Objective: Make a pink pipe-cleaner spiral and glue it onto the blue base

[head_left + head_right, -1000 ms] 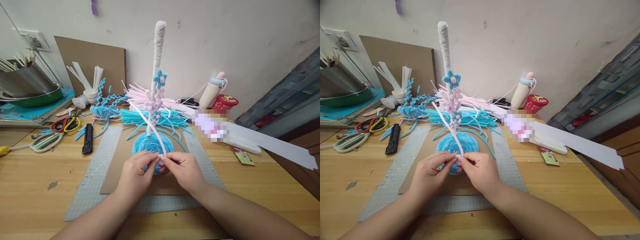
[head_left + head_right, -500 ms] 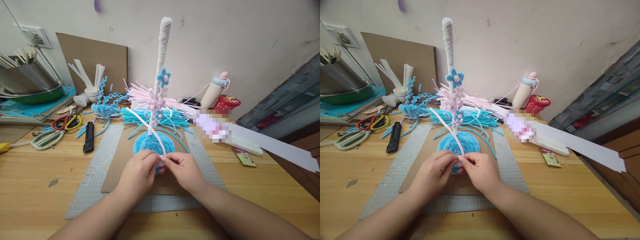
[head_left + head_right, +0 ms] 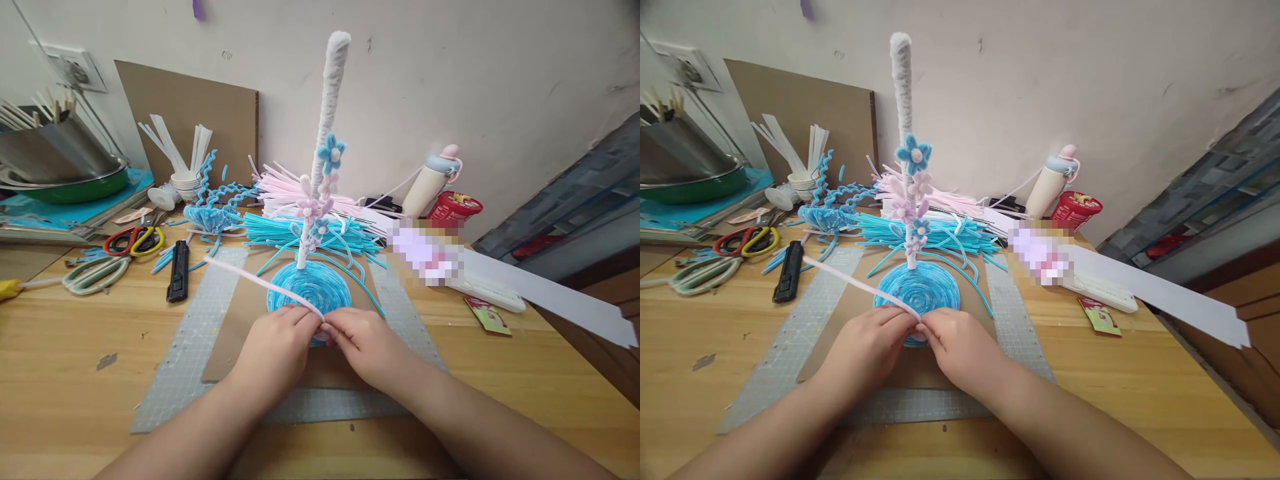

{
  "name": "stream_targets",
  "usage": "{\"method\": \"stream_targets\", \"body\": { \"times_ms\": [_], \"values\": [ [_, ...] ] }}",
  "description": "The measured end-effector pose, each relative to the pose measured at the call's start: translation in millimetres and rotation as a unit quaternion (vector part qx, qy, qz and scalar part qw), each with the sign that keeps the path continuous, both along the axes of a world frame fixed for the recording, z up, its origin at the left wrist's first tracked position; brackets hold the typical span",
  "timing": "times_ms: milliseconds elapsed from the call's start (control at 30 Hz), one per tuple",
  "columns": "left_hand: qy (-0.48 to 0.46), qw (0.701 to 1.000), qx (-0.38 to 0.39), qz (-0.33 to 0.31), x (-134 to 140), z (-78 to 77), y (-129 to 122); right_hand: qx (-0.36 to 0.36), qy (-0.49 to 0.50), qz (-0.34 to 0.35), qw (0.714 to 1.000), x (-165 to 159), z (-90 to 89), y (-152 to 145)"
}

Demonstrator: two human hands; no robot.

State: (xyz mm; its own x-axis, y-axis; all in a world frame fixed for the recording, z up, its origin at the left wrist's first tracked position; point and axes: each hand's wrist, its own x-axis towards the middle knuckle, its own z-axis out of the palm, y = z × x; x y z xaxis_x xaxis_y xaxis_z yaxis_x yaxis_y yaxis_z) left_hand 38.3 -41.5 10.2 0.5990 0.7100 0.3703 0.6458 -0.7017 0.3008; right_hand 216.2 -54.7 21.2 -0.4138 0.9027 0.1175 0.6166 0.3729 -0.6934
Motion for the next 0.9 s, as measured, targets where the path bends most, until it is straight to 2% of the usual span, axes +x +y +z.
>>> {"method": "stream_targets", "body": {
  "times_ms": [100, 167, 233, 333, 533, 633, 700, 767, 833, 900],
  "values": [
    [0.003, 0.999, 0.034, -0.010, -1.1, 1.2, -0.5, -0.121, 0.084, -0.056, 0.987, -3.8, -3.4, 0.3],
    [-0.016, 0.999, 0.044, -0.012, -2.4, 1.8, -0.2, -0.202, 0.178, -0.092, 0.959, -7.4, -5.8, 0.8],
    [-0.046, 0.998, 0.048, -0.013, -3.3, 1.7, 0.7, -0.251, 0.254, -0.104, 0.928, -10.3, -7.2, 1.8],
    [-0.102, 0.995, 0.020, -0.011, -2.3, 1.2, 1.8, -0.282, 0.319, -0.103, 0.899, -11.9, -7.1, 4.2],
    [-0.222, 0.968, -0.116, 0.003, 5.7, 5.0, -1.8, -0.271, 0.382, -0.131, 0.874, -10.0, -3.1, 5.8],
    [-0.297, 0.928, -0.220, 0.055, 8.2, 6.3, -1.7, -0.270, 0.397, -0.129, 0.868, -11.3, -1.0, 3.7],
    [-0.353, 0.877, -0.316, 0.082, 9.0, 6.8, 0.4, -0.267, 0.398, -0.131, 0.868, -12.6, 0.3, 2.5],
    [-0.408, 0.814, -0.404, 0.090, 9.4, 7.4, 3.1, -0.262, 0.397, -0.130, 0.870, -13.8, 1.4, 2.0],
    [-0.454, 0.769, -0.440, 0.091, 9.6, 7.9, 4.6, -0.257, 0.395, -0.129, 0.872, -14.4, 2.2, 2.0],
    [-0.475, 0.760, -0.433, 0.094, 9.6, 7.8, 4.2, -0.254, 0.391, -0.132, 0.875, -14.7, 2.5, 2.2]
  ]
}}
